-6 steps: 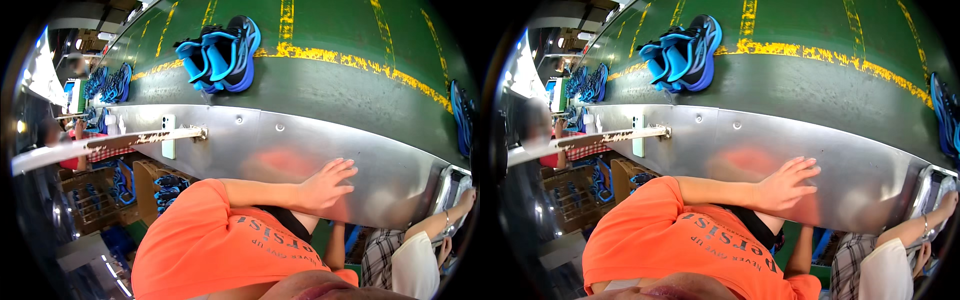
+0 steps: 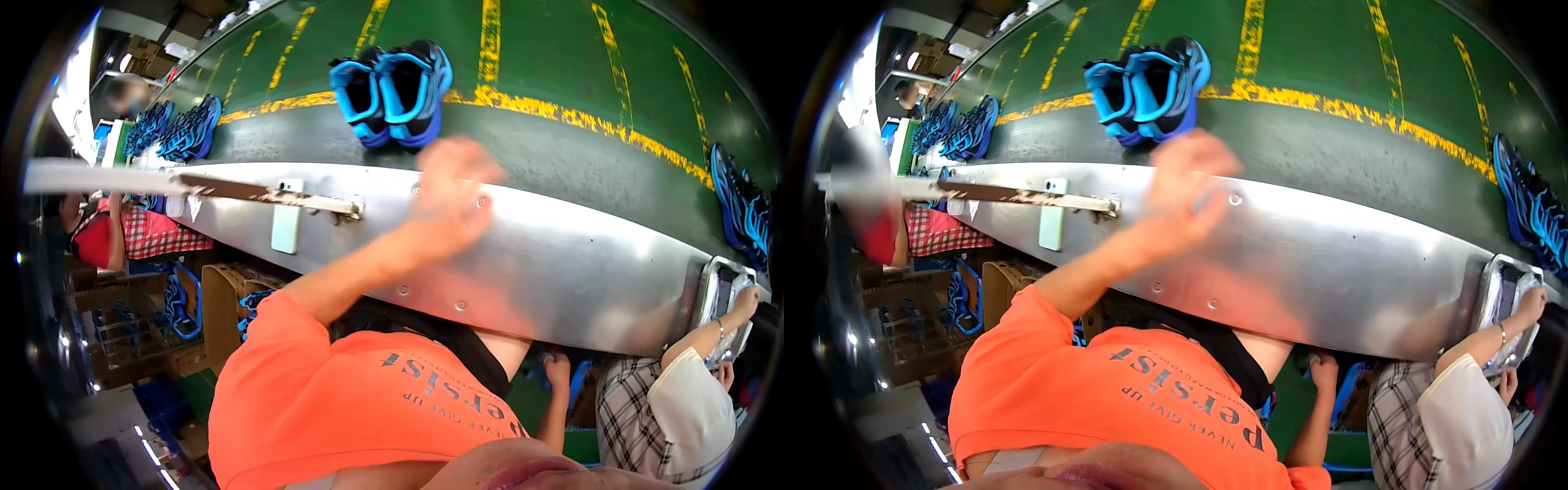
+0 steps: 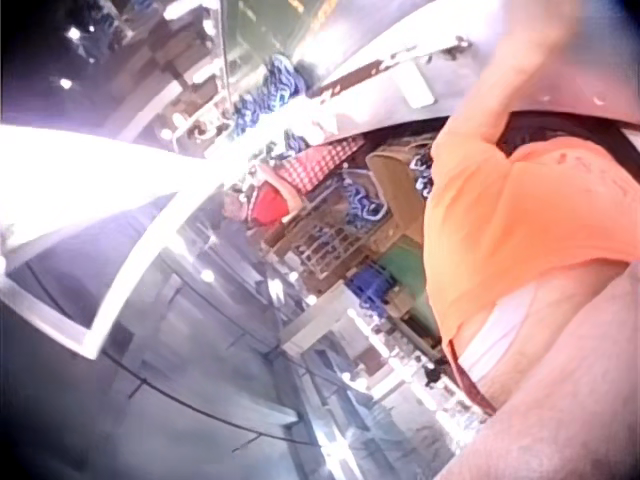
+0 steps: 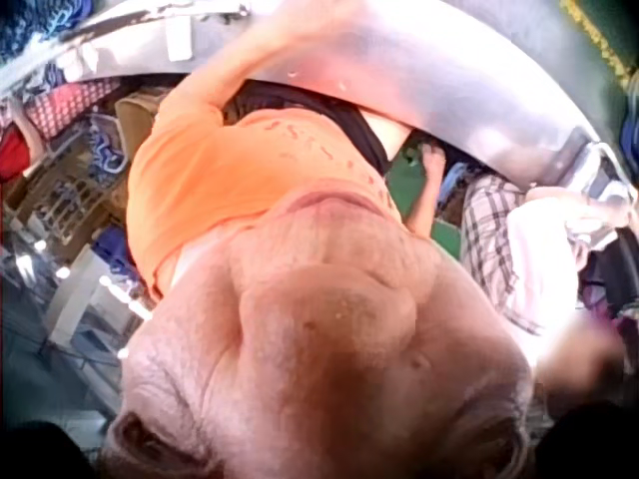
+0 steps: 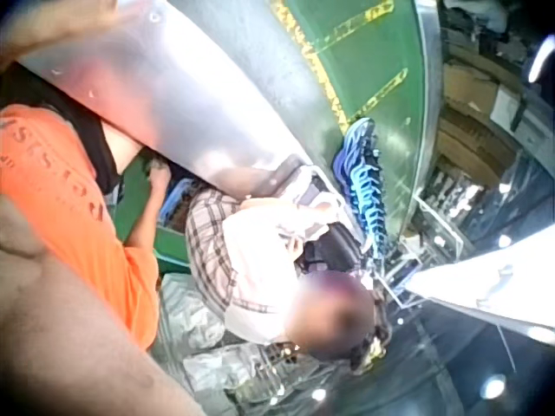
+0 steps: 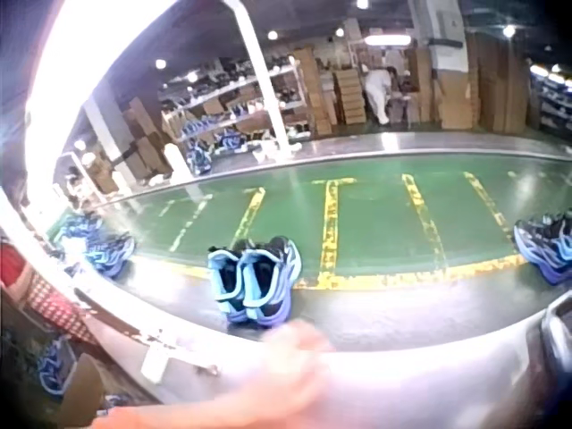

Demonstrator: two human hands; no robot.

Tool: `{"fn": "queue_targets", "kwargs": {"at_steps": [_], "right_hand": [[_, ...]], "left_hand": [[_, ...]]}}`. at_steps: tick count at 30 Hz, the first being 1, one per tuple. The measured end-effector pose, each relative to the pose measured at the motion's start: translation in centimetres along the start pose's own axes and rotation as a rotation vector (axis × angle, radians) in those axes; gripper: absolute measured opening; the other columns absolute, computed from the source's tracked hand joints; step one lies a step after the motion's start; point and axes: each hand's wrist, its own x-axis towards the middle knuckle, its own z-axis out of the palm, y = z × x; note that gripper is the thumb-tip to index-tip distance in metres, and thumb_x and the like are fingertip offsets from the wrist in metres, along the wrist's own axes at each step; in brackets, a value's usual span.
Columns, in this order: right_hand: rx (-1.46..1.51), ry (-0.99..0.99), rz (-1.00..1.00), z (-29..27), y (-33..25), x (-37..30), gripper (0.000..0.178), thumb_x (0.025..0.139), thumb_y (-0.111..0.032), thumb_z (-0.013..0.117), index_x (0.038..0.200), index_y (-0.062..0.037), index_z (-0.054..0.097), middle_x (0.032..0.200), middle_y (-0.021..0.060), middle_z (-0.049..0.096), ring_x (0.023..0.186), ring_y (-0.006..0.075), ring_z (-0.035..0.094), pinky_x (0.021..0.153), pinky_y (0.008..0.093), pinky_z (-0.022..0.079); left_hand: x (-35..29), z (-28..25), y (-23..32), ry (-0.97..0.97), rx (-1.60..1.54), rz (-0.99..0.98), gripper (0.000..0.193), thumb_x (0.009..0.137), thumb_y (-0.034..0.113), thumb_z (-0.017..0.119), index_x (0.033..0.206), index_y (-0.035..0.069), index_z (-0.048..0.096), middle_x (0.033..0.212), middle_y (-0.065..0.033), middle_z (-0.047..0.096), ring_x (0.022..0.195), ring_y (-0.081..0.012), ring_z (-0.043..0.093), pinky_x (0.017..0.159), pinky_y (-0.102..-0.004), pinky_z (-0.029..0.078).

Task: The person performs a series of assembly steps on several blue and black shoes by hand, including inserting white support components, wiping the shoe surfaces, and placing completed units back onto a moving conveyor belt.

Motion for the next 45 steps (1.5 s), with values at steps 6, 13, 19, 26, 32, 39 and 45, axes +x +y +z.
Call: {"fn": "queue_targets", "kwargs": {"at_steps": [6,13,19,26,32,39,45], "right_hand": [[0.288,-0.014,-0.068,-3.1,-10.1,-2.9,0.021,0.090,-0.008,0.054,0.106,-0.0003,0.065,0.090,0.0079,0.067,0.077,0.0131,0.060,0.069,0.0272,0.048],[0.341,0.129,-0.383,-7.6,-22.6,-7.3,0.021,0.093,-0.009,0.058,0.110,0.0000,0.065,0.094,0.0032,0.065,0.085,0.0107,0.056,0.077,0.0254,0.046],[0.079,0.452,-0.881,-7.8,-37.8,-10.0,0.057,0.076,-0.006,0.072,0.130,-0.0074,0.054,0.127,0.0125,0.054,0.117,0.0295,0.052,0.098,0.0371,0.042],[-0.049,0.254,-0.953,-4.2,-36.6,-8.3,0.052,0.072,0.006,0.069,0.121,-0.0077,0.059,0.117,0.0126,0.060,0.109,0.0344,0.058,0.091,0.0378,0.049],[0.080,0.325,-0.944,-4.2,-36.7,-9.9,0.057,0.069,0.013,0.063,0.122,-0.0072,0.059,0.121,0.0145,0.060,0.112,0.0339,0.058,0.093,0.0382,0.049],[0.201,0.281,-0.846,-3.6,-36.1,-10.0,0.050,0.073,0.011,0.067,0.120,-0.0062,0.062,0.110,0.0141,0.066,0.100,0.0305,0.065,0.082,0.0325,0.054],[0.090,0.189,-0.769,-4.8,-37.3,-10.9,0.051,0.072,0.011,0.066,0.118,-0.0117,0.065,0.121,0.0098,0.062,0.109,0.0279,0.061,0.089,0.0345,0.052]], "left_hand": [[2.1,-2.2,-15.0,-0.339,0.558,-0.566,0.041,0.074,0.027,0.072,0.114,0.027,0.062,0.106,-0.0169,0.060,0.107,-0.0393,0.055,0.087,-0.0519,0.041],[0.5,-7.3,-2.7,-0.481,0.154,-0.355,0.034,0.074,0.045,0.072,0.090,0.016,0.071,0.087,-0.0130,0.070,0.089,-0.0329,0.066,0.073,-0.0460,0.052],[-15.2,-5.5,5.5,-0.553,-0.068,0.026,0.025,0.070,0.022,0.071,0.093,0.013,0.067,0.078,-0.0103,0.059,0.080,-0.0299,0.059,0.072,-0.0416,0.039],[-18.4,-11.8,8.1,-0.154,-0.410,-0.078,0.037,0.076,0.009,0.075,0.111,0.007,0.065,0.102,-0.0103,0.064,0.091,-0.0260,0.060,0.079,-0.0345,0.049],[-15.2,-9.0,5.6,0.093,-0.161,-0.126,0.040,0.072,0.002,0.071,0.111,0.006,0.062,0.108,-0.0095,0.065,0.095,-0.0312,0.059,0.084,-0.0373,0.048],[-16.3,-7.4,5.2,-0.158,-0.253,-0.031,0.046,0.065,-0.008,0.064,0.108,0.008,0.063,0.109,-0.0039,0.064,0.089,-0.0268,0.056,0.078,-0.0349,0.051],[-16.1,-7.9,5.6,-0.180,-0.239,-0.087,0.043,0.067,-0.009,0.061,0.104,0.012,0.066,0.112,-0.0026,0.064,0.095,-0.0265,0.054,0.080,-0.0340,0.050]]}}
